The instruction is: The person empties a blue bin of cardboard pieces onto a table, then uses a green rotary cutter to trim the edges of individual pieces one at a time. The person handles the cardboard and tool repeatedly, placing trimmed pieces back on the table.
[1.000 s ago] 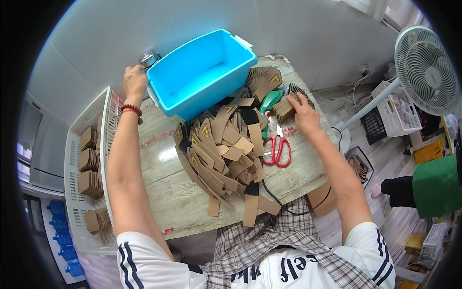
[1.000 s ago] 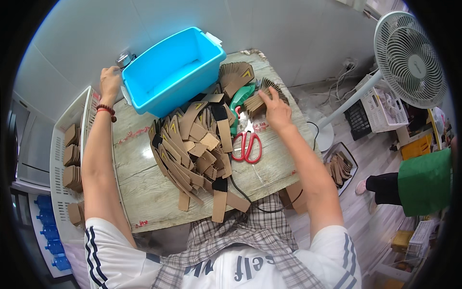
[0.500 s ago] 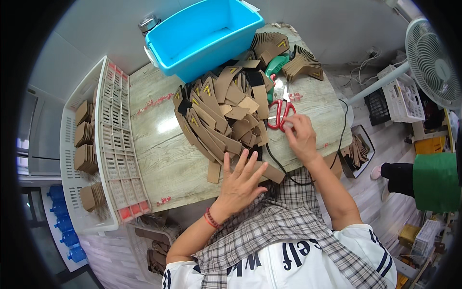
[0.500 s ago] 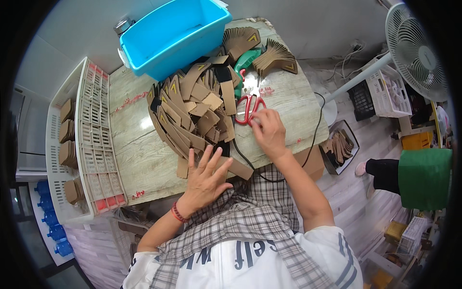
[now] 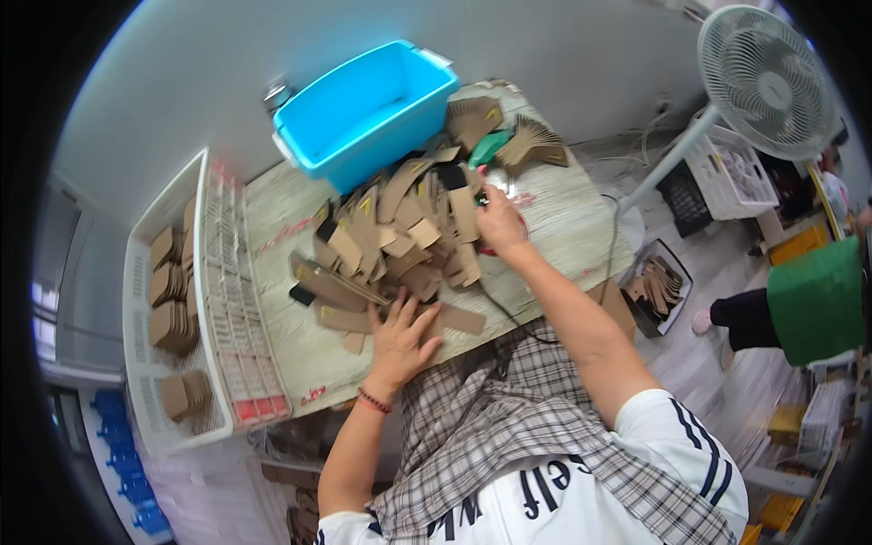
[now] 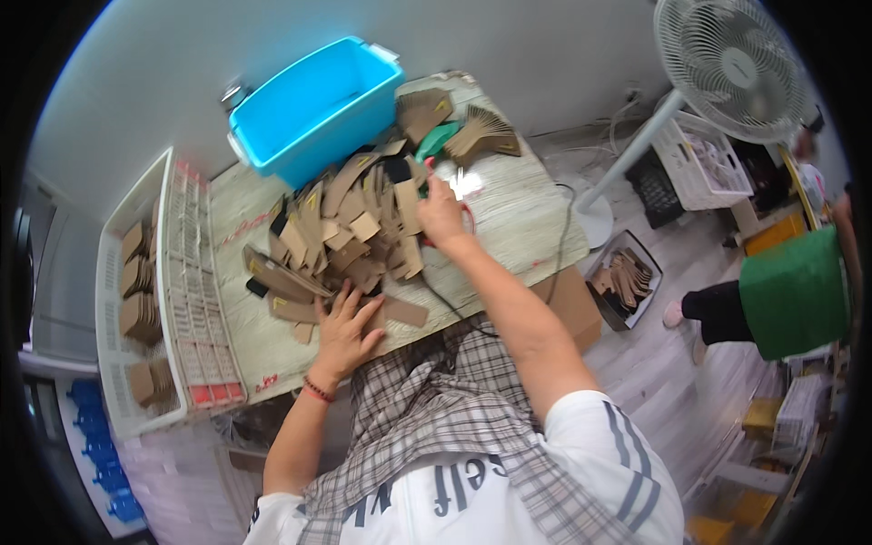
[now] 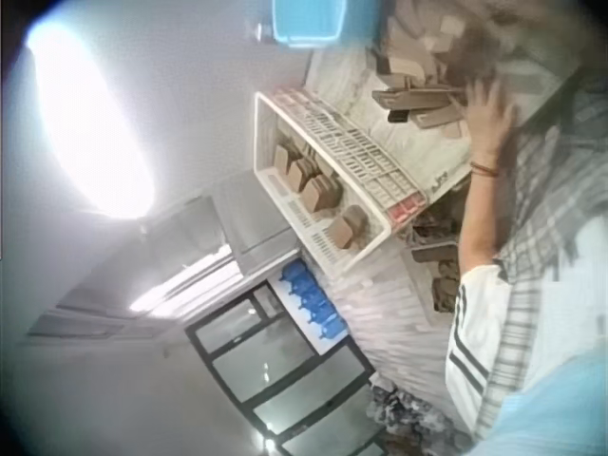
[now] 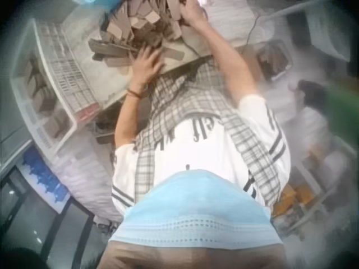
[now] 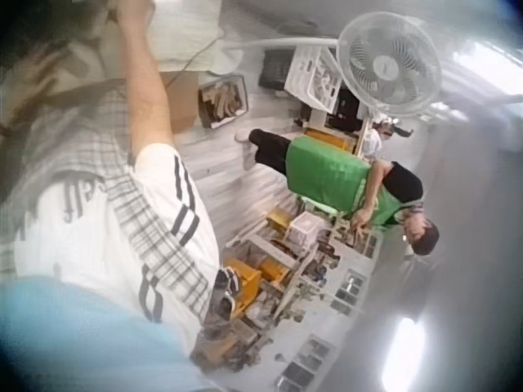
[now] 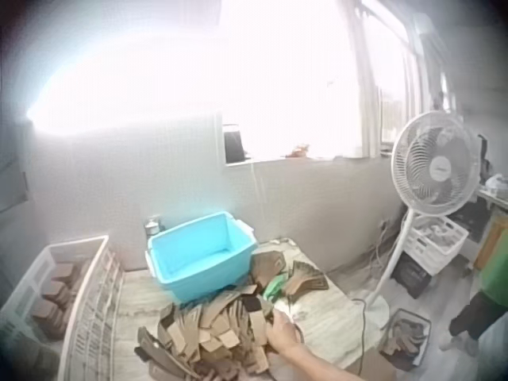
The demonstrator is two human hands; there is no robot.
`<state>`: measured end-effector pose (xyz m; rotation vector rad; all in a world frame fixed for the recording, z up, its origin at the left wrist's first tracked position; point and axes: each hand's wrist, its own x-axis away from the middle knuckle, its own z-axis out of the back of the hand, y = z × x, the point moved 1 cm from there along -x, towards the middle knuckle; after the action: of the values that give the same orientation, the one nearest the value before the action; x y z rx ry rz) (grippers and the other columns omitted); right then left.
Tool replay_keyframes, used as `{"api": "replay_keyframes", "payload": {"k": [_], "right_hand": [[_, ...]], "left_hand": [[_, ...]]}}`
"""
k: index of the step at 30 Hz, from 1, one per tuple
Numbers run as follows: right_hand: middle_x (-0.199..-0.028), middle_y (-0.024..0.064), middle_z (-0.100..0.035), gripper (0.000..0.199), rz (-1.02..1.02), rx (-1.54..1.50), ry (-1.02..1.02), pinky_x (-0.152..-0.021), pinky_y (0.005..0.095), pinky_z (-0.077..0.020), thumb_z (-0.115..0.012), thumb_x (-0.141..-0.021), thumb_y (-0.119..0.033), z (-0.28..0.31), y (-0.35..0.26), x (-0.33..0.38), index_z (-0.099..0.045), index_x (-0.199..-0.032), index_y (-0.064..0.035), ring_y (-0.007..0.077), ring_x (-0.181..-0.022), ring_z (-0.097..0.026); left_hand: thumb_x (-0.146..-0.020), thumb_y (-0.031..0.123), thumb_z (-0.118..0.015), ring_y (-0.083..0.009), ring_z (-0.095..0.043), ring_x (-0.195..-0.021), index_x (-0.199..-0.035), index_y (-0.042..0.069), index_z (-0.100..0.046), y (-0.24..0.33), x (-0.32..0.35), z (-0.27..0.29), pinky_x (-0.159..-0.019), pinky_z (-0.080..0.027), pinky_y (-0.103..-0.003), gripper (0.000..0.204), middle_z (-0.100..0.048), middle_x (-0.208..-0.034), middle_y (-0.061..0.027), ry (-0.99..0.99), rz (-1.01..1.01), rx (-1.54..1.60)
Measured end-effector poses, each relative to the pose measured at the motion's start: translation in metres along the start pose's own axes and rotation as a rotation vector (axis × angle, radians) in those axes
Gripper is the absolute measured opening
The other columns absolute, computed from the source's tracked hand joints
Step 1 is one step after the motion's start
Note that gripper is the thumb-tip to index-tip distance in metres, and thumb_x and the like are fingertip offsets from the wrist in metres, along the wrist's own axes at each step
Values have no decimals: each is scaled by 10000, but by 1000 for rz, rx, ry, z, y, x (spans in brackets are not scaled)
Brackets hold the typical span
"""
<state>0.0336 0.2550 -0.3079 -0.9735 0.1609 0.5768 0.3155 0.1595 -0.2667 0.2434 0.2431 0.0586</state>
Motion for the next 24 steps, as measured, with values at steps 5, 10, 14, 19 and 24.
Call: {"api": "replay_keyframes", "payload": {"k": [5,10,14,19,24], "right_hand": [[-1258,219,-495,647,-315,172,-257,-932,499,-443,-587,-823,-329,-4,-36,-19,-380,-1386,-86,386,-1143,-512],[-1226,265,-479,605,-311,279,-298,-941,489,-454,-631,-760,-239,-4,-41,-47,-411,-1255,30,409,-1157,-511],[-1241,271,-493,603,-448,221,-176,-948,460,-467,-672,-712,-255,0,-32,-65,-476,-1207,29,407,-1099,-570],[-1147,274,-606,559,-383,203,-362,-925,399,-485,-710,-640,-254,31,-24,-79,-627,-1104,47,390,-1076,-606],[-925,187,-687,487,-321,-82,-434,-762,339,-512,-785,-575,-236,62,-27,-72,-677,-949,57,262,-849,-676]], "left_hand": [[-784,352,-694,-311,-401,-1333,-1231,198,-632,-18,20,11,-1081,-201,-583,477,-530,-1323,-107,37,60,27],[-764,278,-706,-312,-435,-1298,-1145,173,-668,-28,27,16,-1107,-137,-648,397,-569,-1239,-96,112,72,-12],[-769,177,-683,-285,-481,-1256,-1028,135,-684,-26,25,19,-1117,-120,-658,263,-607,-1162,-69,180,67,45],[-798,85,-646,-262,-561,-1167,-957,106,-689,-28,34,21,-1125,-152,-634,167,-663,-1084,-50,298,72,79],[-802,86,-660,-261,-581,-1138,-939,102,-693,-24,34,16,-1128,-168,-624,141,-676,-1044,-50,363,80,44]]}}
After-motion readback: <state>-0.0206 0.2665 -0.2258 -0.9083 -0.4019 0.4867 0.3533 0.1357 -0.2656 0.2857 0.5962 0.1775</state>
